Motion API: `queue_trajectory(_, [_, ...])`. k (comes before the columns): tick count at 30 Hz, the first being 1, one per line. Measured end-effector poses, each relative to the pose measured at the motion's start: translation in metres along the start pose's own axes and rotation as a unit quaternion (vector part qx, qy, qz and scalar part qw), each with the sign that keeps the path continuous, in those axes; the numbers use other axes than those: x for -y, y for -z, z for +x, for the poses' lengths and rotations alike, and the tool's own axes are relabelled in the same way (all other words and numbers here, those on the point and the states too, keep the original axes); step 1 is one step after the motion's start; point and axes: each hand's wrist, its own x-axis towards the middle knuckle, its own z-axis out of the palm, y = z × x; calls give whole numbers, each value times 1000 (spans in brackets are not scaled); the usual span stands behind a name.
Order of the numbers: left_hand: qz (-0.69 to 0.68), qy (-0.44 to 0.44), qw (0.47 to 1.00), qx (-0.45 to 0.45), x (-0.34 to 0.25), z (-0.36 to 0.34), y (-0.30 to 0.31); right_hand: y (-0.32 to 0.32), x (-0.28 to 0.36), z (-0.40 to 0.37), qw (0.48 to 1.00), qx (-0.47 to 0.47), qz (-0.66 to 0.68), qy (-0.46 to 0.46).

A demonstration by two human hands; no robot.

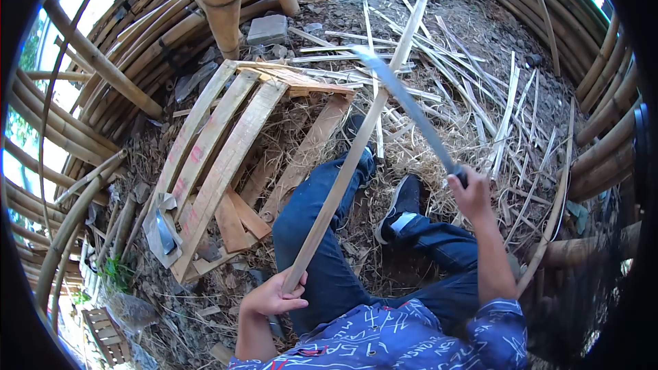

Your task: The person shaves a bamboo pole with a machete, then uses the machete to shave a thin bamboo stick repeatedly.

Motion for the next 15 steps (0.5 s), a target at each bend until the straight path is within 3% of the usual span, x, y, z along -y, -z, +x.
queue_trajectory(4, [31,19,999,-14,3,0,-11,-28,32,-13,998,27,47,9])
queue_trajectory(6, [38,30,999,-13,4,-3,-19,-33,37,-10,997,29,-17,64])
queue_trajectory(9, [41,41,998,-9,9,-12,-21,-34,21,2,998,16,-51,28])
queue_trajectory(10, [65,40,997,-17,8,-16,-22,-23,22,9,998,43,-14,-34])
queue_trajectory(15, [95,60,994,-19,1,-23,-25,-16,-10,10,991,1,-128,24])
